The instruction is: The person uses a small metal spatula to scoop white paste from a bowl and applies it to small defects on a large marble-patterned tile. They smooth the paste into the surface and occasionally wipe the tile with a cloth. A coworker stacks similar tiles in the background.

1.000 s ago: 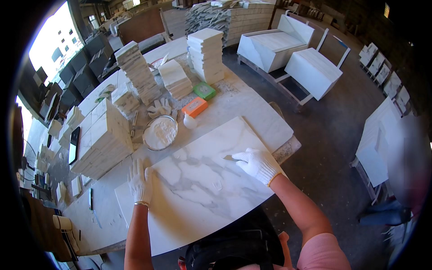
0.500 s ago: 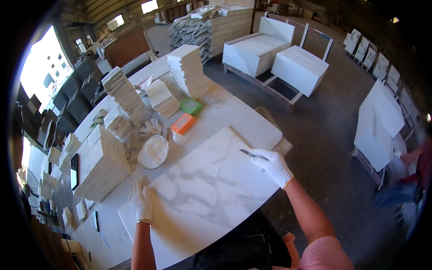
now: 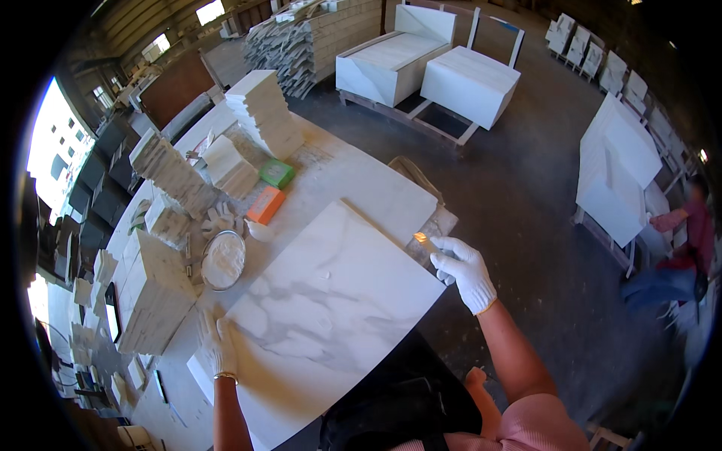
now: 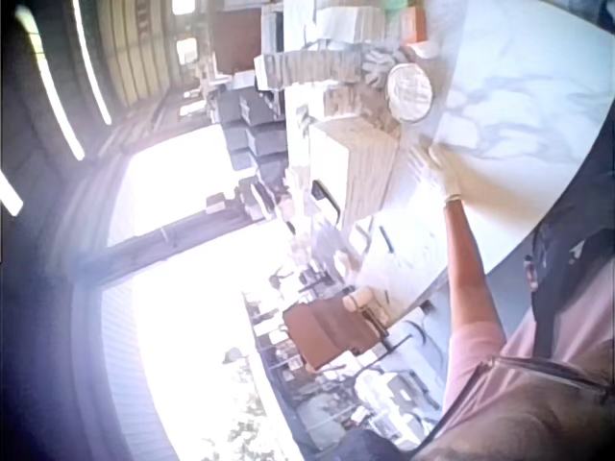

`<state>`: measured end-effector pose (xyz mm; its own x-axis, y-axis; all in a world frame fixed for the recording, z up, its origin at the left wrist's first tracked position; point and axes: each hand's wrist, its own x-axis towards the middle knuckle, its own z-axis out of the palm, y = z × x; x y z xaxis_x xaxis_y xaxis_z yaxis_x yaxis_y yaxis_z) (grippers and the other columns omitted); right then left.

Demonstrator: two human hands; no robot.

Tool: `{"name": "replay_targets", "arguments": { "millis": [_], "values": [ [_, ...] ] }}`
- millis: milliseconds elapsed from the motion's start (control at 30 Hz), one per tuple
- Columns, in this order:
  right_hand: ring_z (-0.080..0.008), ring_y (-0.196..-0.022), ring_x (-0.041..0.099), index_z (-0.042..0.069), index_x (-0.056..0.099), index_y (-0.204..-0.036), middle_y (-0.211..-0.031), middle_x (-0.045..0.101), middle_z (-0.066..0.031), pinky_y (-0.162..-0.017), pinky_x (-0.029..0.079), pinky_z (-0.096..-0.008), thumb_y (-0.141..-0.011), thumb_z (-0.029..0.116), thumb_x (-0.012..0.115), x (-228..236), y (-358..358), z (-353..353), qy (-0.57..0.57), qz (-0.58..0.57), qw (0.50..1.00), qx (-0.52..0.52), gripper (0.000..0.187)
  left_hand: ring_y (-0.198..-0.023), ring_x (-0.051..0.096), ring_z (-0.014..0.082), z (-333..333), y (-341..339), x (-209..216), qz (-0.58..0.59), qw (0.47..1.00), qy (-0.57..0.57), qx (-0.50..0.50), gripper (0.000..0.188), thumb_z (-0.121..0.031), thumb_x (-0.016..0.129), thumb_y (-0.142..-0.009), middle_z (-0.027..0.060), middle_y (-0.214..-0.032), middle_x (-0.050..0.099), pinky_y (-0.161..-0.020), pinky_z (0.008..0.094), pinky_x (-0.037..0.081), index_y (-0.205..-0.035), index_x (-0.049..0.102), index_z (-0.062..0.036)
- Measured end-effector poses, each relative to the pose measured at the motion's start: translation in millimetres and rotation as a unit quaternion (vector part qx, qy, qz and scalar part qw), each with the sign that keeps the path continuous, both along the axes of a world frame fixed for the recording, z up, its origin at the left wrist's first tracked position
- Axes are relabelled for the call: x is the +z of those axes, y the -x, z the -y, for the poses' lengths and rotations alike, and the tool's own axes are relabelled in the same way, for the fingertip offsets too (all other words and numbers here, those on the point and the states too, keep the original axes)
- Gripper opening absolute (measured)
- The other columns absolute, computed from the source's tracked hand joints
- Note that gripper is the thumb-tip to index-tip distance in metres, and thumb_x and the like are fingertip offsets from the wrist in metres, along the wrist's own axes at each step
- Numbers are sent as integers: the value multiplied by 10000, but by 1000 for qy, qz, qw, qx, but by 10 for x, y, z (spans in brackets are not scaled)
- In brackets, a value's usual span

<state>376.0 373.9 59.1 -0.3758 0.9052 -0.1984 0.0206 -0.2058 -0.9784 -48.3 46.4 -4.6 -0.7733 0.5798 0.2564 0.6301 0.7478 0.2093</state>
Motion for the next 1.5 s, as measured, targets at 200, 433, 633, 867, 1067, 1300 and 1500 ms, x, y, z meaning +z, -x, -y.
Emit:
{"name": "replay_targets", "arguments": {
  "millis": [200, 433, 633, 867, 1067, 1300, 1500],
  "values": [
    [-45, -629, 557, 28, 657, -1244, -861, 671, -15, -565, 443, -202, -890, 134, 721, 149, 262, -47, -35, 27, 998, 54, 375, -1401, 379, 433, 0, 66, -78, 35, 999, -34, 4, 608, -383, 484, -999, 230, -1521, 422, -1159, 499, 298, -1475, 435, -8],
    [-90, -813, 606, 24, 671, -1219, -1037, 707, -46, -728, 497, -241, -873, 93, 727, 318, 1505, 184, -163, 32, 960, 226, 358, -1418, 362, 420, 105, 86, -158, -2, 999, -24, 25, 593, -388, 488, -991, 223, -1512, 435, -1175, 497, 278, -1447, 467, -10],
    [-194, -977, 707, 49, 699, -1168, -1097, 735, -109, -867, 538, -318, -853, 116, 724, 188, 2567, 388, -253, 50, 912, 318, 324, -1420, 358, 417, 0, -10, 59, 1, 1000, 7, 25, 632, -462, 472, -989, 184, -1537, 417, -1168, 533, 267, -1483, 434, -70],
    [-273, -916, 700, 135, 745, -1089, -1019, 733, -117, -795, 533, -370, -860, 232, 689, 138, 3206, 618, -345, 146, 869, 321, 255, -1414, 365, 416, 36, -30, 65, 23, 999, 2, 43, 650, -478, 479, -984, 181, -1538, 415, -1159, 546, 270, -1490, 423, -74],
    [-279, -898, 704, 130, 748, -1080, -991, 738, -119, -785, 535, -377, -864, 231, 677, 51, 3340, 631, -336, 164, 866, 333, 249, -1408, 371, 420, 1, -33, 56, 20, 999, -7, 38, 650, -471, 490, -980, 183, -1537, 414, -1152, 554, 278, -1488, 422, -70],
    [-246, -880, 716, 109, 749, -1077, -991, 750, -109, -790, 540, -356, -898, 268, 673, -96, 3464, 680, -289, 116, 881, 356, 251, -1405, 371, 420, 18, -48, 127, 28, 999, -11, 41, 643, -462, 508, -973, 185, -1533, 416, -1151, 556, 276, -1477, 433, -70],
    [-181, -895, 711, 48, 726, -1118, -1016, 758, -81, -785, 540, -317, -903, 200, 688, -122, 3471, 691, -242, 53, 897, 367, 265, -1409, 367, 414, 25, -37, 105, 21, 999, 1, 41, 649, -457, 508, -972, 184, -1534, 415, -1153, 553, 276, -1487, 419, -72]
  ]
}}
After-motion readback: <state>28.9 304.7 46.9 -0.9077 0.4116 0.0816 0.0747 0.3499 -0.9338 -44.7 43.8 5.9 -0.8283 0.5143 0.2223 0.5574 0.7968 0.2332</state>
